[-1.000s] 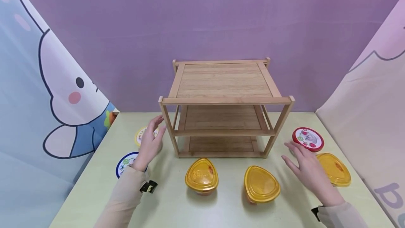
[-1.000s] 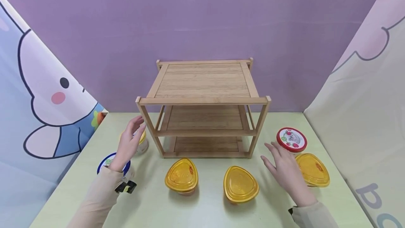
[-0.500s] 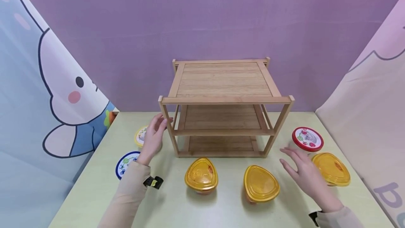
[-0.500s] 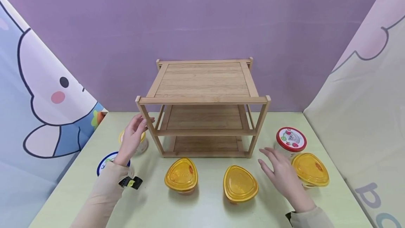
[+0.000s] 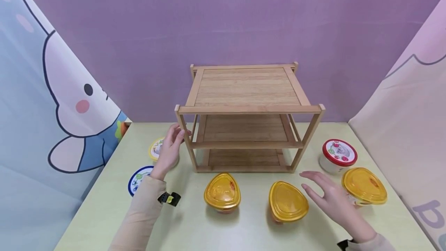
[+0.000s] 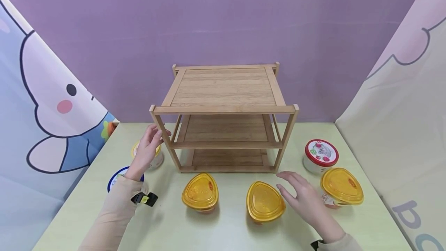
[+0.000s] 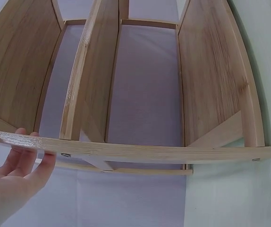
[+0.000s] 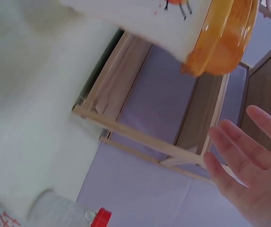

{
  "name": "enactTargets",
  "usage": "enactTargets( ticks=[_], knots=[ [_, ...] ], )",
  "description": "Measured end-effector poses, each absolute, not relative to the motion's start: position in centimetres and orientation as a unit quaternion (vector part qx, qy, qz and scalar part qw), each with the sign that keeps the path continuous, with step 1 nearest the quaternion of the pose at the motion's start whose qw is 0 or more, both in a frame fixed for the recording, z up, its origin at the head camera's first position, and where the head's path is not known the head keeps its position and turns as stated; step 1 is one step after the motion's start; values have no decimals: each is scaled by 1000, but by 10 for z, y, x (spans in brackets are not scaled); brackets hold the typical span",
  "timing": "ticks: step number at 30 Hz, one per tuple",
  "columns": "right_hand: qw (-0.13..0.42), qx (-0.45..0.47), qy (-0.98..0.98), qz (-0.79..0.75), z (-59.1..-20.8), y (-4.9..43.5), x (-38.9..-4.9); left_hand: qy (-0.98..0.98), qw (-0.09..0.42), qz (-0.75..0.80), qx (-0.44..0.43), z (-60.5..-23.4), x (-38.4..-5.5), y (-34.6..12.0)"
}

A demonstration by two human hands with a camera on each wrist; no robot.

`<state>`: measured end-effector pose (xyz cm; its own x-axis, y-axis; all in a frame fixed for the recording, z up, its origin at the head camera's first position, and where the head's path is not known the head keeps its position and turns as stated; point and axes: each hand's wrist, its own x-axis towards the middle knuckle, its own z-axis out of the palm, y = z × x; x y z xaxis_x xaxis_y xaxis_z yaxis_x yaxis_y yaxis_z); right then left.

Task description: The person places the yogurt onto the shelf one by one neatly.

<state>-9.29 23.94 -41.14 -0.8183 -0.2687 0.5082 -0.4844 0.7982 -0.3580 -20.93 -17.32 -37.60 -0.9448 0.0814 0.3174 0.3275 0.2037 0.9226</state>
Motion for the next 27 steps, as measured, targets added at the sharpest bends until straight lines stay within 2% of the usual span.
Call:
enactTargets(
  ticks=[7,18,27],
  knots=[
    [216,232,-908,274,-414,234,-90,-772,94,-615,-133,-376,-210,-174],
    [158,262,-912,274,-420,224,-81,-767,83,-621,-138,-375,-211,-173],
    [136,291,-906,276,-426,220,-78,-764,92,-623,-142,-377,-212,-173]
  ],
)
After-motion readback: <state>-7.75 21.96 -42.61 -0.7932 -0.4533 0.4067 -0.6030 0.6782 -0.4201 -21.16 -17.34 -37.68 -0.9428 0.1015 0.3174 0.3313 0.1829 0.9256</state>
